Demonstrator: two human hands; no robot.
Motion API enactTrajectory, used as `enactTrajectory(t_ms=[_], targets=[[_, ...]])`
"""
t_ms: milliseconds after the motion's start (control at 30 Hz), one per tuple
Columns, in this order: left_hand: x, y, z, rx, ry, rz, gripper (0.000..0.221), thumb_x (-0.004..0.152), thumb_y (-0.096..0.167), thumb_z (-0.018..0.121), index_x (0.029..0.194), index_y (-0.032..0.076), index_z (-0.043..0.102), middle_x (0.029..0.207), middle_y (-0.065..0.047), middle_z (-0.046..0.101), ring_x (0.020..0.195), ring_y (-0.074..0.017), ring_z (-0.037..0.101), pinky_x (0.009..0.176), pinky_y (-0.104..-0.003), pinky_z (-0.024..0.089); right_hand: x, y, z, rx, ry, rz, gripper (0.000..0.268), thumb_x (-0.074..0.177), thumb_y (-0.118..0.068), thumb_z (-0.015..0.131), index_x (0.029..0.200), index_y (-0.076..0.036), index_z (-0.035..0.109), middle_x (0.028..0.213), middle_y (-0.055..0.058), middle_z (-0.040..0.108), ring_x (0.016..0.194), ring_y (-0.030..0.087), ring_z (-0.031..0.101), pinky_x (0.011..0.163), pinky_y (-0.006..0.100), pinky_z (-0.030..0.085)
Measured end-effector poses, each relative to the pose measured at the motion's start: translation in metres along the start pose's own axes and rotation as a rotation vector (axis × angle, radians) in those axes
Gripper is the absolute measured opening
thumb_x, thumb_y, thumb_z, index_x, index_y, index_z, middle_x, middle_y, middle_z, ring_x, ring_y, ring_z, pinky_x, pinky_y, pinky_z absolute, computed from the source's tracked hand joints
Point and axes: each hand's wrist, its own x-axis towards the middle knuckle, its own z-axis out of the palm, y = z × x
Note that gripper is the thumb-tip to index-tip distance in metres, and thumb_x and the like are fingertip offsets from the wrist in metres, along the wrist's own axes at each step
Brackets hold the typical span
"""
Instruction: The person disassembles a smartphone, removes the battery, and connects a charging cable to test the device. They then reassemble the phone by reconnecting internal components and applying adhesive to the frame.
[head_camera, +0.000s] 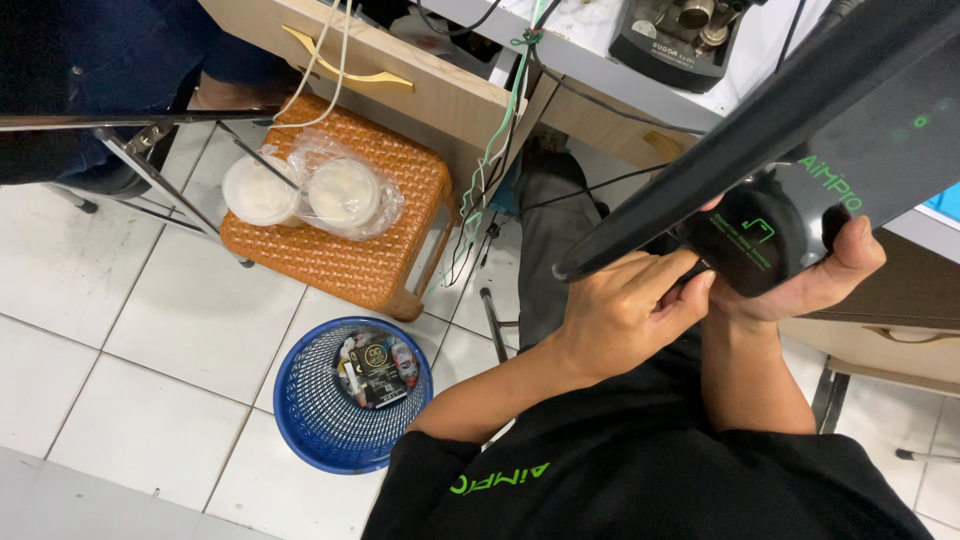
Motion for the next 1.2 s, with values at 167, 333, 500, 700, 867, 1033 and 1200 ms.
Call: enactTrajectory(t_ms=[167,333,500,700,867,1033,1200], targets=[[-0.001,-0.001,0.001,0.018,0.022,0.017,0.017,0.1,0.007,0.062,0.085,0.006,0.056,0.064,-0.001,0.046,0.059,-0.0178,0.051,0.064,-0.032,0.047,0.0,0.001,0.003,0.002,-0.041,-0.002,0.045,0.092,-0.042,0.061,0.122,-0.009,0.069,0.117,0.005,0.072,0.114,0.023,0.066,0.111,0.037,0.052],[0.0,-0.002,0.0,0.001,0.023,0.035,0.019,0.099,0.005,0.063,0.083,0.006,0.055,0.063,-0.001,0.045,0.058,-0.0175,0.05,0.063,-0.032,0.045,0.0,0.002,-0.003,-0.01,0.017,-0.015,0.044,0.091,-0.041,0.062,0.119,-0.008,0.07,0.116,0.007,0.072,0.112,0.025,0.066,0.109,0.039,0.053],[-0.003,-0.002,0.002,0.017,0.018,0.008,0.017,0.1,0.008,0.063,0.085,0.008,0.055,0.064,0.0,0.045,0.059,-0.0165,0.053,0.062,-0.03,0.045,-0.001,0.002,0.001,-0.007,-0.005,-0.026,0.041,0.093,-0.041,0.062,0.12,-0.01,0.069,0.116,0.003,0.073,0.114,0.02,0.065,0.114,0.034,0.05],[0.001,-0.002,0.0,0.028,0.046,0.05,0.016,0.098,0.006,0.063,0.084,0.007,0.057,0.062,0.001,0.045,0.057,-0.015,0.047,0.063,-0.03,0.046,-0.003,0.002,0.006,-0.008,0.054,-0.031,0.04,0.09,-0.04,0.062,0.114,-0.01,0.068,0.11,0.003,0.072,0.108,0.021,0.064,0.107,0.034,0.05],[-0.006,-0.004,0.005,0.024,0.028,0.034,0.01,0.099,0.006,0.064,0.09,0.007,0.061,0.067,0.001,0.049,0.06,-0.0149,0.051,0.065,-0.029,0.048,-0.002,0.001,-0.002,0.069,0.012,0.014,0.045,0.091,-0.04,0.063,0.123,-0.009,0.069,0.118,0.004,0.073,0.115,0.022,0.066,0.115,0.035,0.051],[-0.013,-0.004,0.016,0.03,0.051,0.006,0.004,0.097,0.006,0.067,0.095,0.006,0.064,0.068,0.002,0.053,0.061,-0.0137,0.055,0.065,-0.026,0.05,-0.001,-0.005,0.033,0.084,-0.043,0.053,0.047,0.092,-0.044,0.063,0.124,-0.01,0.069,0.116,0.002,0.072,0.114,0.021,0.066,0.111,0.034,0.051],[-0.009,0.0,0.021,0.029,-0.098,-0.03,0.017,0.098,0.009,0.066,0.085,0.01,0.054,0.058,0.002,0.043,0.05,-0.0165,0.05,0.054,-0.033,0.042,0.0,-0.012,0.032,0.043,-0.156,0.122,0.094,0.09,-0.049,0.06,0.169,-0.013,0.023,0.12,0.026,0.063,0.078,0.031,0.07,0.069,0.039,0.054]])
